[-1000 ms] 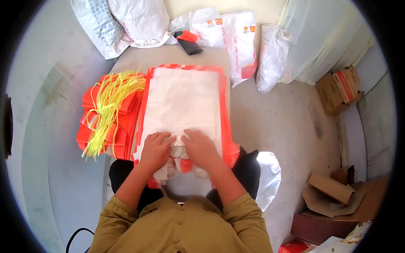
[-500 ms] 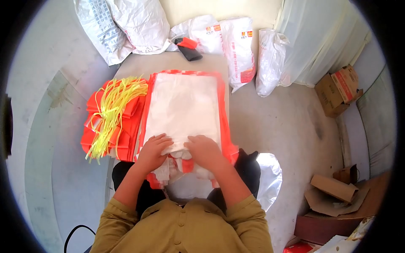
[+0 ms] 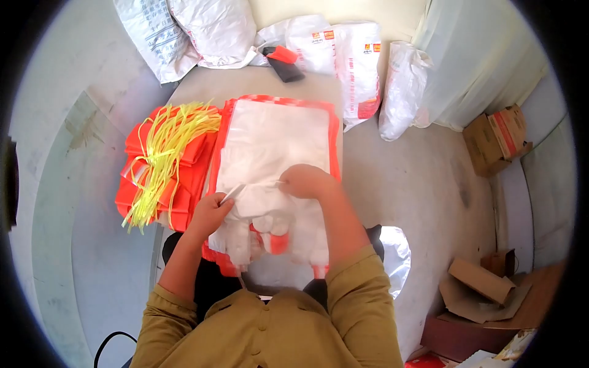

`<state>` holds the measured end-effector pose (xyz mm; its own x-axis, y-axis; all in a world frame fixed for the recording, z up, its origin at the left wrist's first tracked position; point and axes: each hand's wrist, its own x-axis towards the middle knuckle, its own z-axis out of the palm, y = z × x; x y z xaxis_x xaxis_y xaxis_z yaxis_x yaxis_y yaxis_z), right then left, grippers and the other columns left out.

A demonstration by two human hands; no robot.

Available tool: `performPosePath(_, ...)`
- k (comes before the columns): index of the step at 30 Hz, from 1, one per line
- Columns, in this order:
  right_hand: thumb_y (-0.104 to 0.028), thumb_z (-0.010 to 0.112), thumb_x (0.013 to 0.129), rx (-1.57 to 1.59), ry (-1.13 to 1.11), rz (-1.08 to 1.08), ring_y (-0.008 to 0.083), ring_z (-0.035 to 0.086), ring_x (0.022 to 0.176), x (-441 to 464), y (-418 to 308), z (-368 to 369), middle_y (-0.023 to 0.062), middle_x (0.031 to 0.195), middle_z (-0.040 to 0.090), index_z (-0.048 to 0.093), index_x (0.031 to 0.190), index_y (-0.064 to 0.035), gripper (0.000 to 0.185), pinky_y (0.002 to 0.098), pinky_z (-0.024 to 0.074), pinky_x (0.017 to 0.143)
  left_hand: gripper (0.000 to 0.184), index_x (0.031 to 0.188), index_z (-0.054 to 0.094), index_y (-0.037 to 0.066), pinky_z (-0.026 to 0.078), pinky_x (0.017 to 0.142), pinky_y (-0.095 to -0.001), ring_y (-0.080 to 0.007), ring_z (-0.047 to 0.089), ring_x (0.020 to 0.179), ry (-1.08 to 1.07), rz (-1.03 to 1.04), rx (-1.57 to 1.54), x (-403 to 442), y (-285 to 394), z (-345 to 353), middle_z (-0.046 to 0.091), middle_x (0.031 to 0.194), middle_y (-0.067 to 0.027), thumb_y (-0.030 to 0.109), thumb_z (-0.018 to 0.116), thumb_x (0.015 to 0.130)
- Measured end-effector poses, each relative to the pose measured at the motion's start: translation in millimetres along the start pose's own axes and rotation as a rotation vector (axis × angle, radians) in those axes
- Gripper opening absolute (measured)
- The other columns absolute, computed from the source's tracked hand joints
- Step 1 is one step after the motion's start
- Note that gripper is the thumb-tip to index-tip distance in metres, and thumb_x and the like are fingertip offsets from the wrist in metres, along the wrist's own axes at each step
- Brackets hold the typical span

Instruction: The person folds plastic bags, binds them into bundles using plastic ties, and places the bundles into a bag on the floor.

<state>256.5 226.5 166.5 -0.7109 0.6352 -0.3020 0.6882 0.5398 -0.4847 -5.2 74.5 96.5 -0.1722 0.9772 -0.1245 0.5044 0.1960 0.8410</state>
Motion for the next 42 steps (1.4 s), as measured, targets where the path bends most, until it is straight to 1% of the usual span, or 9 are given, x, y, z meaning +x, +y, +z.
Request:
performPosePath(8,-0.034,0.071,0.086,0.083,-0.031,0.134,0.0373,0.069,0.095,28,20,-1,0.0223,0.098,0.074,0.078,0.096,-0.0009,0.035,0.0446,0.0529,0.089,0.034,0.092,0.072,-0.003,0.047,0.062,-0.0362,-0.0159,0.060,0.064,0.115,-0.072,-0.050,10,3,10,0.065,0.070,-0.0066,0.030,0.068,0.098)
performPosePath(11,-0.032,0.073,0.088,0.171,0.099,0.126,0.0348,0.070,0.098,22,27,10,0.0210,0.107,0.075,0.078,0.107,-0.0032,0.035,0.0436,0.0533,0.090,0.037,0.093,0.074,0.000,0.052,0.068,-0.0449,-0.0341,0.070,0.074,0.133,-0.097,0.051,16,5,12,0.070,0.077,-0.0180,0.036,0.063,0.096)
performPosePath(14,-0.029,0.075,0.090,0.311,0.439,0.095,0.0303,0.070,0.099,-2,31,28,0.0183,0.110,0.074,0.070,0.130,-0.0077,0.045,0.0427,0.0538,0.089,0.037,0.092,0.074,0.001,0.052,0.069,-0.0453,-0.0357,0.070,0.076,0.139,-0.099,0.095,16,8,12,0.071,0.078,-0.0189,0.036,0.062,0.096)
performPosePath(17,-0.027,0.075,0.093,0.428,0.556,0.170,0.0264,0.068,0.096,-35,44,43,0.0156,0.106,0.070,0.057,0.147,-0.0117,0.059,0.0411,0.0536,0.087,0.034,0.092,0.072,-0.003,0.048,0.064,-0.0396,-0.0228,0.063,0.066,0.184,-0.067,0.055,15,2,17,0.065,0.070,-0.0128,0.030,0.067,0.097)
performPosePath(20,-0.027,0.073,0.094,0.518,0.596,0.257,0.0252,0.066,0.091,-69,50,57,0.0132,0.094,0.067,0.055,0.150,-0.0136,0.060,0.0400,0.0530,0.084,0.034,0.093,0.071,-0.003,0.048,0.064,-0.0409,-0.0261,0.064,0.067,0.225,-0.029,0.078,8,10,19,0.064,0.071,-0.0154,0.029,0.064,0.099)
performPosePath(26,-0.024,0.068,0.098,0.410,0.707,0.311,0.0290,0.066,0.089,-77,44,84,0.0146,0.093,0.067,0.063,0.141,-0.0133,0.045,0.0408,0.0521,0.084,0.033,0.095,0.068,-0.001,0.047,0.065,-0.0458,-0.0390,0.064,0.071,0.381,0.125,0.210,3,6,33,0.064,0.076,-0.0220,0.030,0.061,0.103)
performPosePath(29,-0.021,0.067,0.098,0.429,0.758,0.273,0.0317,0.066,0.089,-69,49,86,0.0166,0.095,0.069,0.066,0.132,-0.0102,0.035,0.0409,0.0522,0.084,0.034,0.091,0.065,0.000,0.047,0.065,-0.0480,-0.0412,0.063,0.073,0.376,0.100,0.306,8,4,32,0.064,0.076,-0.0220,0.032,0.061,0.104)
performPosePath(32,-0.019,0.066,0.099,0.430,0.807,0.180,0.0327,0.067,0.090,-66,55,87,0.0172,0.098,0.071,0.068,0.126,-0.0085,0.029,0.0410,0.0525,0.084,0.037,0.086,0.063,0.001,0.046,0.064,-0.0490,-0.0415,0.063,0.072,0.368,0.121,0.319,11,2,32,0.062,0.074,-0.0216,0.033,0.061,0.104)
performPosePath(42,-0.019,0.068,0.097,0.417,0.799,0.233,0.0336,0.068,0.088,-71,55,84,0.0183,0.097,0.072,0.070,0.123,-0.0068,0.028,0.0412,0.0531,0.083,0.036,0.089,0.065,0.000,0.048,0.065,-0.0492,-0.0407,0.065,0.073,0.338,0.014,0.259,13,1,25,0.066,0.076,-0.0205,0.035,0.065,0.100)
